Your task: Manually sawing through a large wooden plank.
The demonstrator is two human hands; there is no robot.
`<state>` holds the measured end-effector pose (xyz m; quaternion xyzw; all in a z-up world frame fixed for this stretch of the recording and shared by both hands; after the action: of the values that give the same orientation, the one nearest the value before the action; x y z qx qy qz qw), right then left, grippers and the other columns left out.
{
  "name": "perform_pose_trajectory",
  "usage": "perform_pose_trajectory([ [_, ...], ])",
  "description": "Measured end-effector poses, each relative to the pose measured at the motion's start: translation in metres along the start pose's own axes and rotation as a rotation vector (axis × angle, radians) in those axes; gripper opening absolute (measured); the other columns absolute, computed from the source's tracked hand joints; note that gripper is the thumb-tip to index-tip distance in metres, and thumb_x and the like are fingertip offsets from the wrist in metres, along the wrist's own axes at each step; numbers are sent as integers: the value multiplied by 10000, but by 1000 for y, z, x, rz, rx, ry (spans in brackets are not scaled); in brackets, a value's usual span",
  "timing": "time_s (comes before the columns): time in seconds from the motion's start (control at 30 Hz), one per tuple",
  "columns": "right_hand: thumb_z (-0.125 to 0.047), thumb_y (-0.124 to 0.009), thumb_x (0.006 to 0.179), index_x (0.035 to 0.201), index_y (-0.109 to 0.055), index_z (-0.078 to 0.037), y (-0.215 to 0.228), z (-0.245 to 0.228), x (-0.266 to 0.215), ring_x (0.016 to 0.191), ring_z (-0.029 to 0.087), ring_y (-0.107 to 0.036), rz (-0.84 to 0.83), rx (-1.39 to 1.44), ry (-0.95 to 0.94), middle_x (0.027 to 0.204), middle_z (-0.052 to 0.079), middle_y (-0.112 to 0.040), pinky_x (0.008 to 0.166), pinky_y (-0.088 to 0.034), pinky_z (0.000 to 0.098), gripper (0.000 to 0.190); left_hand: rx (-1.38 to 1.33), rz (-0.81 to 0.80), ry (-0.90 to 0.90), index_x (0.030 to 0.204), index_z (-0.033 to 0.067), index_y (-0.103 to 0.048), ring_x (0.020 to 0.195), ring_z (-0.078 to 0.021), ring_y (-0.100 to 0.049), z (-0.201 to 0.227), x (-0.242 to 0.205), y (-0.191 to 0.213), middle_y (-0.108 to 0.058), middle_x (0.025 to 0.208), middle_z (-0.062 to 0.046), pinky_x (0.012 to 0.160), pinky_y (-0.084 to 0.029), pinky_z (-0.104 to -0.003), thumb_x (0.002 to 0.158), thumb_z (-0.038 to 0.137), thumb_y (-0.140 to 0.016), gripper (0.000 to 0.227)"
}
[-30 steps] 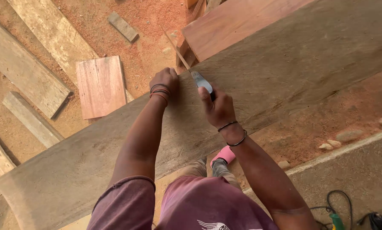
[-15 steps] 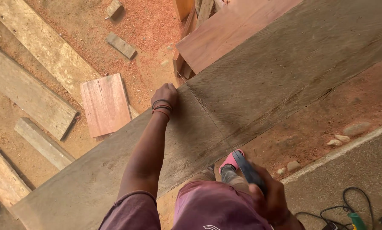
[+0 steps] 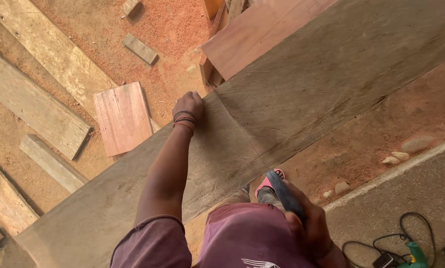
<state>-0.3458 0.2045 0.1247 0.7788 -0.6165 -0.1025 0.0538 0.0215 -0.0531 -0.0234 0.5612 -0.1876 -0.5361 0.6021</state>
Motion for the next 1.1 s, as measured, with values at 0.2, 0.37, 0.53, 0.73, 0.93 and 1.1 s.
perform_pose_trajectory([
  [0.2, -545, -536, 960, 1475, -518, -18, -2, 26, -24, 1237, 346, -699, 39, -80, -52, 1327, 217, -712, 983, -557, 370, 737, -39, -1, 57, 1160, 108, -674, 1081, -435, -678, 1, -2, -2, -722, 1126, -246, 960, -501, -537, 1045, 419, -327, 480],
  [0.37, -546, -515, 1021, 1419, -570, -32, -61, 10, 134, 914, 320, -768, 77, -146, 156, 1000, 207, -728, 715, -599, 387, 652, -45, 13, 75, 1178, 117, -641, 1073, -433, -677, 3, -6, 2, -725, 1105, -245, 949, -500, -537, 1035, 430, -331, 463],
  [0.53, -604, -535, 1024, 1348, -644, -29, -90, -2, 222, 839, 317, -766, 86, -177, 132, 862, 175, -751, 683, -592, 386, 669, -61, 14, 82, 1201, 121, -626, 1084, -429, -675, 7, -3, 8, -721, 1126, -242, 955, -496, -533, 1029, 426, -342, 451],
  [0.73, -557, -513, 973, 1470, -529, -24, -5, 9, 17, 804, 245, -772, -12, -91, -19, 996, 216, -766, 672, -581, 367, 729, -69, 23, 58, 1172, 116, -672, 1125, -411, -663, 2, -9, 1, -709, 1175, -223, 979, -492, -513, 1004, 397, -375, 442],
  [0.93, -550, -537, 970, 1506, -472, 7, 15, 28, -48, 1253, 324, -668, -16, -32, -87, 1353, 242, -682, 1008, -503, 385, 775, -42, 13, 82, 1176, 116, -678, 1121, -428, -657, 6, -7, 10, -712, 1156, -236, 993, -486, -518, 1006, 410, -375, 455],
  [1.1, -537, -530, 941, 1467, -561, -57, -47, 30, 93, 549, 250, -699, 47, -205, -45, 619, 172, -653, 531, -531, 391, 713, -55, -14, 100, 1186, 122, -668, 1122, -417, -665, 8, -11, 11, -714, 1154, -231, 983, -496, -520, 1011, 418, -359, 462],
])
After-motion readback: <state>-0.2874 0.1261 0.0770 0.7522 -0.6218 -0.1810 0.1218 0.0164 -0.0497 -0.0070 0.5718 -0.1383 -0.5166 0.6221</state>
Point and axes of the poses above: each hand's wrist, its own x-axis towards the middle knuckle, its own y-axis out of the back of the hand, z = x × y, the point moved 6 cm from there along x, towards the middle knuckle
